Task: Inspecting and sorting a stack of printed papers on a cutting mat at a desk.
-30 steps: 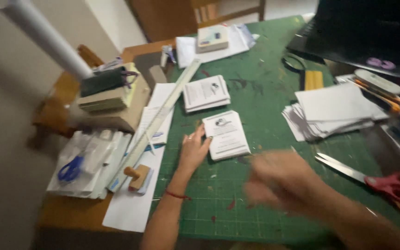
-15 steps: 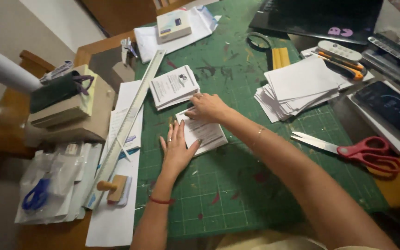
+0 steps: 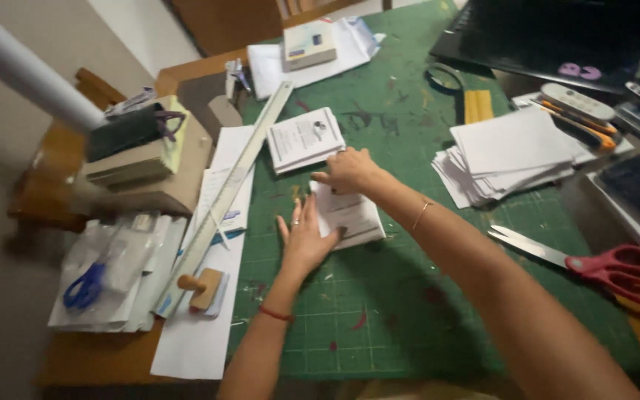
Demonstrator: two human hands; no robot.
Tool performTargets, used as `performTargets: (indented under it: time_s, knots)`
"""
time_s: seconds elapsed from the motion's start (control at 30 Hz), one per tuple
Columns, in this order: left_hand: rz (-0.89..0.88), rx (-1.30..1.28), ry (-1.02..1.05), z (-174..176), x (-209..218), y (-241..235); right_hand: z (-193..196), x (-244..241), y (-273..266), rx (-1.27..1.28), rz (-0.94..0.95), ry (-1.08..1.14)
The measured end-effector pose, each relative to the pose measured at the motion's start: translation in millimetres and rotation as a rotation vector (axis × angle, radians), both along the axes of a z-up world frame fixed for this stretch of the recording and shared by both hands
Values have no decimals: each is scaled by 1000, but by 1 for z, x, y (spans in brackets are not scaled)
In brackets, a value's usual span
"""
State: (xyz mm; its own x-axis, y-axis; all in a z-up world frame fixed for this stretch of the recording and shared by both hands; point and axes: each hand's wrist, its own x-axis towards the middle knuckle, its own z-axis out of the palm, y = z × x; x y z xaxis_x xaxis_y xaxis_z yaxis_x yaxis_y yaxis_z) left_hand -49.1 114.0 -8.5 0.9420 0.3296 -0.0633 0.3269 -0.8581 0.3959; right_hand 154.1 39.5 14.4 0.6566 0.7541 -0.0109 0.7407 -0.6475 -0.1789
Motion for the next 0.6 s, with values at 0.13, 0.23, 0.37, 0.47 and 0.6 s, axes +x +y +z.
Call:
performTargets:
  time_s: [0.13, 0.23, 0.37, 0.47, 0.6]
  knots:
    - [2, -45, -5, 5, -1, -2, 9, 3, 3, -88, -20, 71]
    - [2, -60, 23, 3, -1, -3, 9, 1, 1, -63, -15, 93]
    - [8, -137, 52, 24, -8, -10, 66, -41, -18, -72, -17, 141]
    - [20, -145, 69, 31, -9, -12, 7, 3, 2, -42, -26, 179]
    - [9, -129, 80, 34, -7, -13, 34, -10, -10, -71, -34, 190]
